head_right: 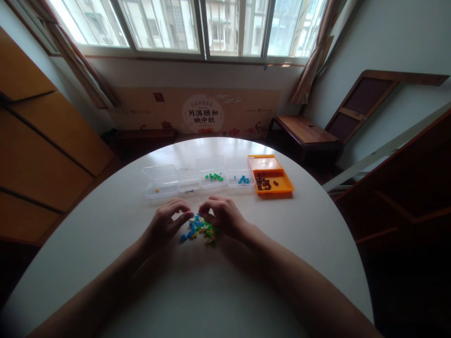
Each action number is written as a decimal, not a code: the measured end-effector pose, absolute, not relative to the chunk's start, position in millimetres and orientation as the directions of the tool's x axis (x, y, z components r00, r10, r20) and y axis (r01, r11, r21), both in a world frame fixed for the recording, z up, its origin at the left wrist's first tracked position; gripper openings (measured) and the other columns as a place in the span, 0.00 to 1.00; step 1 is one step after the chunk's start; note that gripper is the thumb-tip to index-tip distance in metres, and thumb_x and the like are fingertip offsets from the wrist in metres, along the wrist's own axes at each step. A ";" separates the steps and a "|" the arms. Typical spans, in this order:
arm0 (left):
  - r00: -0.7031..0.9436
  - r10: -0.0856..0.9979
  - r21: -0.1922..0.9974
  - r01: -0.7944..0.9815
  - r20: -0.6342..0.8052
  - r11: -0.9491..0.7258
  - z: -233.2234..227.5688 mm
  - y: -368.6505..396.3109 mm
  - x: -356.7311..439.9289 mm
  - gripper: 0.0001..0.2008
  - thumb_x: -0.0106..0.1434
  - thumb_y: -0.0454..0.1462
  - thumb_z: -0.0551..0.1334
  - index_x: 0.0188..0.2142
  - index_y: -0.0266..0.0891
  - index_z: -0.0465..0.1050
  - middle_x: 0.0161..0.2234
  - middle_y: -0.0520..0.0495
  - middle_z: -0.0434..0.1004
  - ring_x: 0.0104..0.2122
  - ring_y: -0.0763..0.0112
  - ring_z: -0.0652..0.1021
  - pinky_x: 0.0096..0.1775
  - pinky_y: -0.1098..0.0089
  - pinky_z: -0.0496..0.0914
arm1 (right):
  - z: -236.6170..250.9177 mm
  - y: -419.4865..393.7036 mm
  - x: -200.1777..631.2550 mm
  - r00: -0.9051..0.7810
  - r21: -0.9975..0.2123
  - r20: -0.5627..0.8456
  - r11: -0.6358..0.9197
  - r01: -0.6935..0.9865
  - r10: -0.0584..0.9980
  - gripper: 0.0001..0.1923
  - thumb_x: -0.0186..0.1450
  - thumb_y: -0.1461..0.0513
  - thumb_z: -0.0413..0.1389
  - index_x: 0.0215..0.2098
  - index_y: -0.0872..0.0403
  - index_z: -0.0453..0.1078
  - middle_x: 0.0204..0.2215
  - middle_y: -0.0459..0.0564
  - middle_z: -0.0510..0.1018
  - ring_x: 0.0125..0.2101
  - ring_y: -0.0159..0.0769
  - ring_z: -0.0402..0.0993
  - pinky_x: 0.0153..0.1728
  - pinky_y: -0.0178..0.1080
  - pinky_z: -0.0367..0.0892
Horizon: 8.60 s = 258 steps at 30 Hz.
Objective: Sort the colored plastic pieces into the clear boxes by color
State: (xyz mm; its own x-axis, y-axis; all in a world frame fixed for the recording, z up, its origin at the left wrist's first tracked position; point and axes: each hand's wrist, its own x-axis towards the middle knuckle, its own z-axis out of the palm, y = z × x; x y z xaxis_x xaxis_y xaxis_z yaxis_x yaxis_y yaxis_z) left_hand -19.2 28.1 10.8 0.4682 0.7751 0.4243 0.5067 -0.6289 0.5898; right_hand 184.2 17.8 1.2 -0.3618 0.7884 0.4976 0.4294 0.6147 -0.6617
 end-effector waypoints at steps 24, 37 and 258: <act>0.501 0.783 0.439 0.649 0.368 -0.621 0.9 33.8 -27.2 0.08 0.60 0.32 0.58 0.35 0.40 0.76 0.37 0.46 0.76 0.40 0.64 0.72 0.44 0.62 0.69 | -11.3 59.7 242.0 0.233 -0.642 0.562 0.241 0.727 0.794 0.10 0.61 0.60 0.53 0.32 0.55 0.77 0.27 0.49 0.78 0.24 0.34 0.68 0.33 0.37 0.66; 0.530 0.794 0.416 0.676 0.297 -0.608 7.0 32.6 -27.9 0.07 0.60 0.35 0.58 0.29 0.41 0.75 0.36 0.48 0.75 0.39 0.64 0.71 0.45 0.62 0.66 | -11.3 49.7 228.2 0.124 -0.638 0.555 0.326 0.698 0.822 0.10 0.62 0.62 0.53 0.34 0.55 0.77 0.26 0.47 0.75 0.22 0.31 0.65 0.30 0.35 0.64; 0.629 0.462 0.058 0.553 0.626 -0.831 14.2 21.3 -21.0 0.03 0.64 0.33 0.59 0.36 0.41 0.70 0.32 0.49 0.74 0.36 0.67 0.69 0.39 0.65 0.63 | 5.3 17.8 185.8 -0.416 -0.780 0.368 0.519 0.349 0.832 0.08 0.62 0.61 0.57 0.32 0.56 0.78 0.23 0.45 0.72 0.23 0.26 0.63 0.26 0.30 0.59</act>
